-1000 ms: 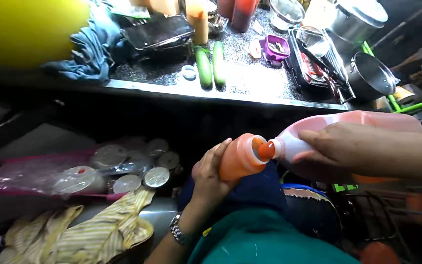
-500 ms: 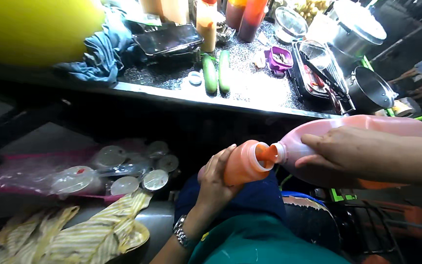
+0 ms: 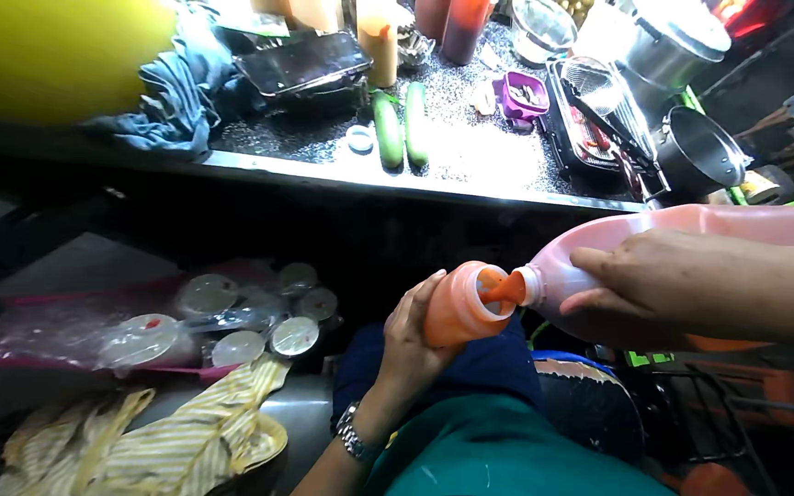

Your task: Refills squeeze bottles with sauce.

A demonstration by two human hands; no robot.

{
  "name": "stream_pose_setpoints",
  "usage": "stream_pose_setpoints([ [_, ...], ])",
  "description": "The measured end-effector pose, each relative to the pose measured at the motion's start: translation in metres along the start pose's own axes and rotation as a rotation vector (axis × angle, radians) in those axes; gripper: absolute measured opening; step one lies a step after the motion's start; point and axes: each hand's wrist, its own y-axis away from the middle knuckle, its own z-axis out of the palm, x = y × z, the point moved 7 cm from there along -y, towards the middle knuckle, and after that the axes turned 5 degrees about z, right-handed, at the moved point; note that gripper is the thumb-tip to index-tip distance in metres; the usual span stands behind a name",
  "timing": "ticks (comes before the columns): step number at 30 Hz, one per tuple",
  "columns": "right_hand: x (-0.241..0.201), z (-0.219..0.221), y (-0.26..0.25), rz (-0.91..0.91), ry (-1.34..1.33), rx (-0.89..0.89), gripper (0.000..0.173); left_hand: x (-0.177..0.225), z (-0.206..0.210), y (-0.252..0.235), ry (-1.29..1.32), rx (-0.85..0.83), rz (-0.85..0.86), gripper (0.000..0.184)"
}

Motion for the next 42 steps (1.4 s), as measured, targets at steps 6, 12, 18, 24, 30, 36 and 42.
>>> stream_pose_setpoints([
  [6,0.000,0.003,0.001,0.040,-0.056,-0.157,0.059,0.001,0.002,0.001,0.033,0.025,0.045,0.086],
  [12,-0.004,0.001,0.003,0.054,-0.142,-0.263,0.057,0.002,0.007,0.002,0.079,0.036,0.054,0.086],
  [18,-0.004,0.005,0.003,0.064,-0.148,-0.238,0.057,0.000,0.010,0.004,0.093,0.038,0.071,0.086],
  [24,-0.004,0.008,0.008,-0.041,-0.049,0.033,0.051,0.008,0.010,0.009,0.112,-0.042,0.030,0.085],
  [30,-0.004,0.013,0.008,-0.160,0.032,0.213,0.059,0.017,0.006,0.005,0.133,-0.065,0.012,0.091],
  [36,-0.007,0.011,0.006,-0.138,0.057,0.157,0.060,0.010,0.007,0.007,0.122,-0.046,0.016,0.093],
  [42,-0.005,0.007,0.002,-0.106,0.010,0.060,0.051,0.001,0.011,0.011,0.119,-0.035,0.006,0.090],
])
